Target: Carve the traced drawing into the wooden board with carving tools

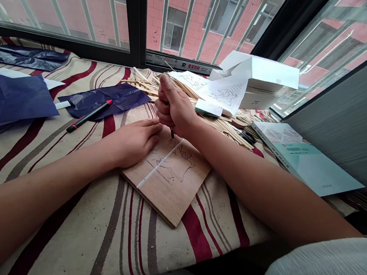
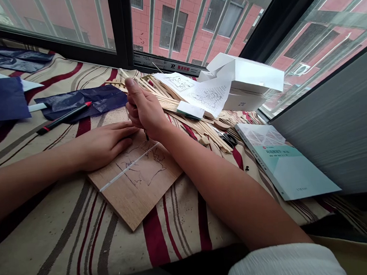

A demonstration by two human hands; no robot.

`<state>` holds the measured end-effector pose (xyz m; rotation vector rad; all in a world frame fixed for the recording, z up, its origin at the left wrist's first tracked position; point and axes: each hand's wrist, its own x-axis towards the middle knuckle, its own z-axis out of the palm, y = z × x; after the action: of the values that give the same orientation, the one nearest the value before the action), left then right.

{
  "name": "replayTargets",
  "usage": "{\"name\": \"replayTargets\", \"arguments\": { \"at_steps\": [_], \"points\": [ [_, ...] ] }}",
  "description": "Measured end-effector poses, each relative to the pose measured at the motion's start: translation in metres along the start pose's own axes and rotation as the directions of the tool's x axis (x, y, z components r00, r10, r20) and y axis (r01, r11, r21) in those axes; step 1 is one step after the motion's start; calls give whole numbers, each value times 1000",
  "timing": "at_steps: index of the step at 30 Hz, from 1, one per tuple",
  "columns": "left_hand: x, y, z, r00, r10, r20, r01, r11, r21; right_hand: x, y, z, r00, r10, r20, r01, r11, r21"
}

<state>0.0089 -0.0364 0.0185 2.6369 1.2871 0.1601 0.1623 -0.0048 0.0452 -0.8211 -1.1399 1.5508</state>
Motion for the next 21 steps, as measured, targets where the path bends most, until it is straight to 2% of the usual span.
{"name": "replayTargets", "arguments": {
  "at_steps": [2,5,7,10,14,21],
  "points": [
    [0,0,0,1000,5,-1,-5,1000,4,4,4,-2,994,35,-105,-29,998,54],
    [1,0,0,1000,29,-2,-29,1000,4,9,10,-1,953,47,-300,-14,993,114],
    [1,0,-1,1000,29,3,-29,1000,3,10,12,1,943,62,-327,-23,992,121],
    [0,0,-2,1000,12,22,-12,1000,1,7,7,1,968,52,-246,-28,995,99],
    [-2,-1,-1,1000,8,9,-8,1000,-15,-1,-5,-3,991,-92,-99,96,995,32],
    [-2,0,-2,1000,-5,11,5,1000,-2,-5,-5,-5,996,-74,-50,72,996,-49]
  ]
}}
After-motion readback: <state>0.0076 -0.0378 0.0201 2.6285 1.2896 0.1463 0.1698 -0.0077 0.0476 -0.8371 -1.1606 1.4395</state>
